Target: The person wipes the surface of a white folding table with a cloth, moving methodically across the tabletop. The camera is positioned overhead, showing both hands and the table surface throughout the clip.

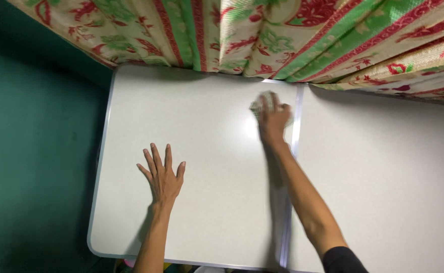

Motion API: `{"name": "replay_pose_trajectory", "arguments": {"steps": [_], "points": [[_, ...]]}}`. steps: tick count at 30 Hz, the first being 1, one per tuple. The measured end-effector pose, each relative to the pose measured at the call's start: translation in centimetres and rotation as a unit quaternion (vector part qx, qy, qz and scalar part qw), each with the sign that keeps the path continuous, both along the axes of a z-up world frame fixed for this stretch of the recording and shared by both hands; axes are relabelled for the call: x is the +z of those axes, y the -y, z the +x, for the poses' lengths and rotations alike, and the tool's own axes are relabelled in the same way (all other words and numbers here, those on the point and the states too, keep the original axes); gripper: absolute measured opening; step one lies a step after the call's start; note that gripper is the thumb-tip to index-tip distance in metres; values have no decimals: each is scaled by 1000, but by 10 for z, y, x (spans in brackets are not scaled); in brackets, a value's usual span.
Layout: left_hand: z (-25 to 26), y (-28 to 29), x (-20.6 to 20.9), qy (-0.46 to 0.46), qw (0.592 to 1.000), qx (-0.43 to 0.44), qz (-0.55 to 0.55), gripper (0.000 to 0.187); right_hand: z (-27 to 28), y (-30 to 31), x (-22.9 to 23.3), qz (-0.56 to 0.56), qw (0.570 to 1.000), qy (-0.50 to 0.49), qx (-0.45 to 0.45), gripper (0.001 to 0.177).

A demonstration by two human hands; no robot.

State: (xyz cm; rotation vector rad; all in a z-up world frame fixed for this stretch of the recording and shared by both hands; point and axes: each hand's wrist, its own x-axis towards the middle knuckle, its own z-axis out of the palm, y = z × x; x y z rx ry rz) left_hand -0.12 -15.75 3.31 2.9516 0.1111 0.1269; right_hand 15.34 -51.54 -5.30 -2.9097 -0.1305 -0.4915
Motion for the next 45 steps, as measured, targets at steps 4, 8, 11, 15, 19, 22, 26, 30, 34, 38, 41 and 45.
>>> {"name": "replay_pose_trajectory", "arguments": {"steps": [4,8,11,15,19,22,26,30,34,38,41,45], "points": [[-1,4,-10,-10,1000,8,11,72,-62,-97,-11,43,988,-65,133,26],[1,4,-11,-22,1000,19,-2,72,-218,-125,25,69,909,-155,380,36],[2,4,-7,42,999,-6,21,69,-254,-77,13,130,902,-138,388,56],[1,3,-13,-39,999,33,0,72,-167,11,3,18,950,-117,288,32],[3,6,-8,-43,998,37,23,73,-49,60,23,-49,996,-79,5,33],[3,3,-8,-39,998,36,32,74,22,50,31,-33,998,-18,-51,41],[5,4,-3,-35,998,32,28,72,59,-5,11,-12,994,66,-83,44],[4,2,-10,-37,998,42,40,64,46,-89,14,21,999,29,-33,49],[3,-3,-17,-22,999,41,14,55,-11,-153,10,9,990,-78,118,44],[1,-11,-24,25,997,45,-50,51,-131,-175,5,15,923,-112,368,41],[-6,-28,-39,70,978,49,-190,52,-177,-142,12,70,884,-85,454,50],[-40,-57,-10,86,981,66,-164,55,-95,-98,13,17,901,-36,432,34]]}}
